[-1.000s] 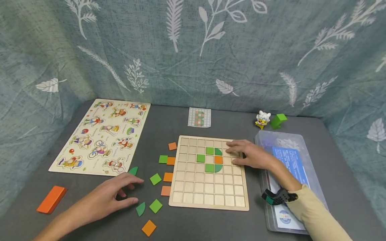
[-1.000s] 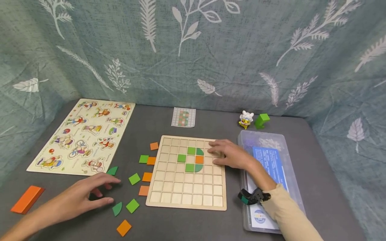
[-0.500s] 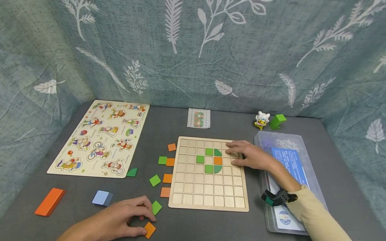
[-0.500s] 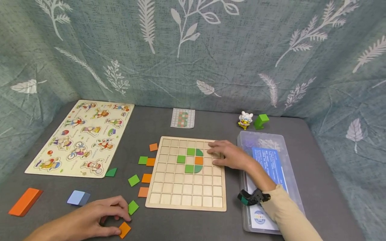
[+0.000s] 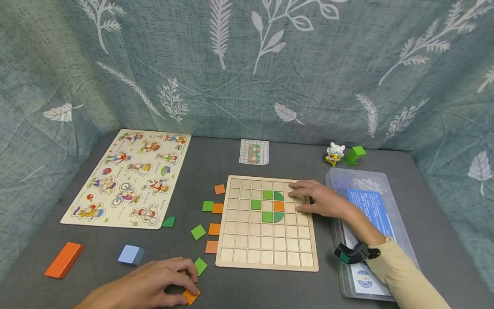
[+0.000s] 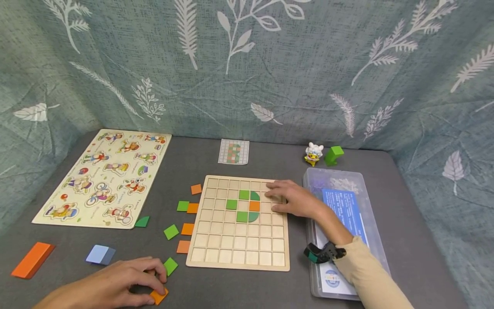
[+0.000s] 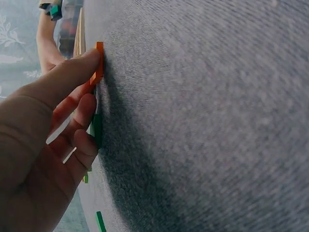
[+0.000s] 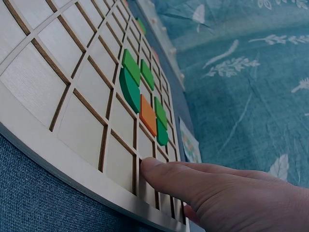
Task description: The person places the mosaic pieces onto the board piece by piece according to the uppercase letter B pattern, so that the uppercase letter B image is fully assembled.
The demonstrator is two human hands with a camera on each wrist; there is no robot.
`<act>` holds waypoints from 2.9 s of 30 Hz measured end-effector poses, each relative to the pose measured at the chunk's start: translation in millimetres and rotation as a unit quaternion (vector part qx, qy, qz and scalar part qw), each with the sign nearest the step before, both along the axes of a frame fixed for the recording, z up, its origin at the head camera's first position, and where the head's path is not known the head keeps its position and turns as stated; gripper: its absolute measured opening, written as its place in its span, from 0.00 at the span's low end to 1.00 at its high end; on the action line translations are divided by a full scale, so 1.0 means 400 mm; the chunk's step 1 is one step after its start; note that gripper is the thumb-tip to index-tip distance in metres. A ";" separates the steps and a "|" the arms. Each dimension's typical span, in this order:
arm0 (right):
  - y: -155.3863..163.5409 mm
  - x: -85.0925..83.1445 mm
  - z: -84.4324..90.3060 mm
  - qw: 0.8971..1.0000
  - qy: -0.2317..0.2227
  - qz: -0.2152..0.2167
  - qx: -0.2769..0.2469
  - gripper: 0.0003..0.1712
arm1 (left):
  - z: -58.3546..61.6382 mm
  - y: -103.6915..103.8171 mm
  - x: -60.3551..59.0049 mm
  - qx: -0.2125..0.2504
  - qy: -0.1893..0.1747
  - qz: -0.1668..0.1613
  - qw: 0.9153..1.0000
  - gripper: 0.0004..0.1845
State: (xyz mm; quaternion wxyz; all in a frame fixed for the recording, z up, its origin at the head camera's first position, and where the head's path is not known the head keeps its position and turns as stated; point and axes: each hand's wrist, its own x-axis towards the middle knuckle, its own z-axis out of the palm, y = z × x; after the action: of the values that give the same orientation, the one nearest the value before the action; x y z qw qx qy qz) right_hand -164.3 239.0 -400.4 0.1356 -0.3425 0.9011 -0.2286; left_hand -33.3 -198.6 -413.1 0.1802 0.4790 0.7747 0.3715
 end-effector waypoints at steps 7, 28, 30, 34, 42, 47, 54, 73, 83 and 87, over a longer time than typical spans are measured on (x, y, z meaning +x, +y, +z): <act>-0.002 0.002 -0.004 1.000 0.003 -0.003 -0.001 0.22 | 0.008 0.000 -0.002 -0.022 0.084 0.060 0.994 0.09; -0.005 -0.001 0.001 1.000 -0.005 -0.001 0.003 0.22 | 0.055 0.021 -0.046 0.029 0.155 0.082 0.984 0.12; -0.004 -0.002 0.001 1.000 -0.005 0.000 0.002 0.22 | 0.057 0.054 -0.061 0.044 0.167 0.112 0.979 0.14; 0.001 -0.002 0.000 1.000 -0.003 0.001 0.002 0.23 | 0.044 0.140 -0.097 0.042 0.165 0.159 0.973 0.12; 0.002 -0.004 -0.002 1.000 -0.003 -0.001 0.005 0.23 | 0.028 0.283 -0.159 -0.036 0.161 0.169 0.972 0.09; -0.001 -0.001 -0.001 1.000 -0.005 -0.004 0.005 0.23 | 0.024 0.345 -0.176 -0.066 0.179 0.144 0.971 0.09; -0.001 0.004 0.000 1.000 -0.011 -0.010 0.003 0.23 | 0.019 0.380 -0.187 -0.071 0.186 0.135 0.971 0.08; -0.007 0.005 -0.001 1.000 -0.008 -0.011 0.006 0.23 | 0.023 0.395 -0.195 -0.105 0.175 0.122 0.971 0.08; -0.006 0.006 -0.005 1.000 -0.005 -0.010 0.006 0.24 | 0.049 0.332 -0.187 -0.098 0.178 0.157 0.966 0.08; -0.004 0.006 -0.003 1.000 -0.001 -0.010 0.007 0.24 | 0.088 0.252 -0.204 -0.126 0.172 0.181 0.960 0.10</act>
State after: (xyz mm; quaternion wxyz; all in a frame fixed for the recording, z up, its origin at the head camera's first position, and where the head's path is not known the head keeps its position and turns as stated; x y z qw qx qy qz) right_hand -161.8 237.3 -401.7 0.1362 -0.3323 0.9061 -0.2236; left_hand -114.8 -97.8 -377.8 0.0327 0.3608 0.9084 0.2088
